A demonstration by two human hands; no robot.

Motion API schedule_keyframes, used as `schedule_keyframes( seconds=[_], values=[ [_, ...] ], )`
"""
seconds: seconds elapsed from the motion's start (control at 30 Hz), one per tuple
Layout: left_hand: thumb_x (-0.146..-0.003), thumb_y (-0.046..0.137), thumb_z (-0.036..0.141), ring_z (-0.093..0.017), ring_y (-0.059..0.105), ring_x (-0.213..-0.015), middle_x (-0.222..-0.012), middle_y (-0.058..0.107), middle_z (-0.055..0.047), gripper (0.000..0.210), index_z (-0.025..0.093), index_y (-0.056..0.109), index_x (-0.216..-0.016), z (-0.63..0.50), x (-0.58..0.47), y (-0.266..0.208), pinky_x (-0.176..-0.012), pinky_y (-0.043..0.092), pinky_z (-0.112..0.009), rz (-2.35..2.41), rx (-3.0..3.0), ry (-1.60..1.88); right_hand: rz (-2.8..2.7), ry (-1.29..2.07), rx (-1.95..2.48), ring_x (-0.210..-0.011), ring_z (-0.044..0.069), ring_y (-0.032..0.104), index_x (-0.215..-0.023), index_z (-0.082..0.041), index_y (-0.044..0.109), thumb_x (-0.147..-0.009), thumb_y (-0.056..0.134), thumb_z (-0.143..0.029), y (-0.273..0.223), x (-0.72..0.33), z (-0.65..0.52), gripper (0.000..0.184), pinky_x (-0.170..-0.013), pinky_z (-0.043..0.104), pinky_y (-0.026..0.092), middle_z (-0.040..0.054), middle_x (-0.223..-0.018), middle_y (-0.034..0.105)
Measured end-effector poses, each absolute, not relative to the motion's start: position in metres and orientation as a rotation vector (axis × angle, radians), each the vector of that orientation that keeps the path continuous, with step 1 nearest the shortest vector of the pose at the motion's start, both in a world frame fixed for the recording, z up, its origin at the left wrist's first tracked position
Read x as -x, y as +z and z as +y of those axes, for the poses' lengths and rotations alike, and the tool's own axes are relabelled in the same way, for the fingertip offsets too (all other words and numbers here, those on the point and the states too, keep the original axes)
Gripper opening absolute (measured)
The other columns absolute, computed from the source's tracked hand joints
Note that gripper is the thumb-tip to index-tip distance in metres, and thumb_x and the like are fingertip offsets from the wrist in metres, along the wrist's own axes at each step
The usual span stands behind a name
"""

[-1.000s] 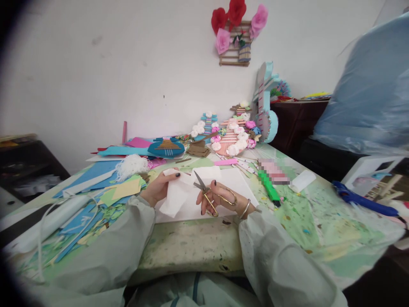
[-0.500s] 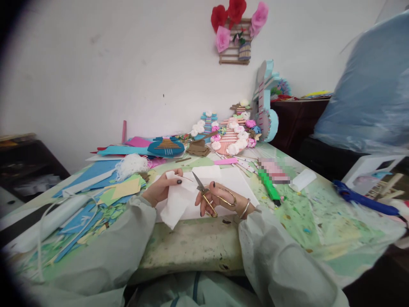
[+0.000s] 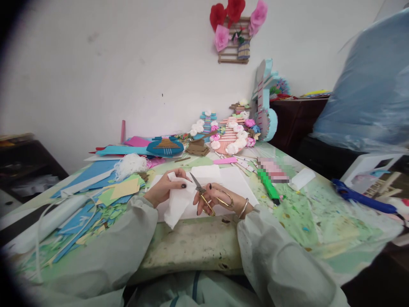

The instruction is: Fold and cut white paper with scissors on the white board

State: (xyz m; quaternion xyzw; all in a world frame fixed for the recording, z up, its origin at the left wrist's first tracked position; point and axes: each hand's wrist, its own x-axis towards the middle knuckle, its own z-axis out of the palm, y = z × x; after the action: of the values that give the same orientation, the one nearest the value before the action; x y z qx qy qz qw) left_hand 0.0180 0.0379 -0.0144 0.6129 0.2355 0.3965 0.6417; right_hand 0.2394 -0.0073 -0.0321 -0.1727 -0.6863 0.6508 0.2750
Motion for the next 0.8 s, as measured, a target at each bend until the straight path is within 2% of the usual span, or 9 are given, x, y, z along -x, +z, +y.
schedule_keyframes(
  seconds=[0.23, 0.53, 0.67, 0.8],
  values=[
    [-0.055, 0.080, 0.018, -0.011, 0.057, -0.059, -0.071, 0.063, 0.000, 0.037, 0.015, 0.055, -0.082, 0.0399, -0.0173, -0.0150, -0.052, 0.044, -0.020, 0.597, -1.434, 0.917, -1.842, 1.733, 0.434, -0.057, 0.012, 0.053, -0.098, -0.008, 0.058, -0.083, 0.034, -0.070, -0.0322, -0.2394, -0.0084, 0.068, -0.055, 0.027, 0.044, 0.0158, -0.086, 0.067],
    [-0.054, 0.080, 0.018, -0.013, 0.061, -0.062, -0.074, 0.068, -0.003, 0.037, 0.016, 0.057, -0.083, 0.0377, -0.0159, -0.0110, -0.057, 0.046, -0.022, 0.617, -1.496, 0.907, -1.879, 1.714, 0.448, -0.057, 0.012, 0.052, -0.099, -0.009, 0.058, -0.085, 0.035, -0.066, -0.0256, -0.2399, -0.0137, 0.063, -0.057, 0.027, 0.043, 0.0148, -0.085, 0.067],
    [-0.053, 0.081, 0.018, -0.012, 0.060, -0.061, -0.073, 0.066, -0.002, 0.036, 0.015, 0.058, -0.081, 0.0389, -0.0155, -0.0118, -0.055, 0.044, -0.020, 0.644, -1.519, 0.917, -1.878, 1.701, 0.449, -0.053, 0.010, 0.051, -0.097, -0.008, 0.059, -0.085, 0.037, -0.065, -0.0258, -0.2396, -0.0131, 0.062, -0.054, 0.026, 0.043, 0.0148, -0.083, 0.067],
    [-0.051, 0.081, 0.020, -0.011, 0.057, -0.058, -0.068, 0.062, 0.001, 0.036, 0.015, 0.059, -0.080, 0.0395, -0.0156, -0.0125, -0.053, 0.042, -0.020, 0.661, -1.523, 0.924, -1.851, 1.703, 0.449, -0.047, 0.009, 0.050, -0.092, -0.008, 0.060, -0.082, 0.043, -0.065, -0.0323, -0.2401, -0.0082, 0.060, -0.045, 0.022, 0.040, 0.0109, -0.072, 0.066]
  ],
)
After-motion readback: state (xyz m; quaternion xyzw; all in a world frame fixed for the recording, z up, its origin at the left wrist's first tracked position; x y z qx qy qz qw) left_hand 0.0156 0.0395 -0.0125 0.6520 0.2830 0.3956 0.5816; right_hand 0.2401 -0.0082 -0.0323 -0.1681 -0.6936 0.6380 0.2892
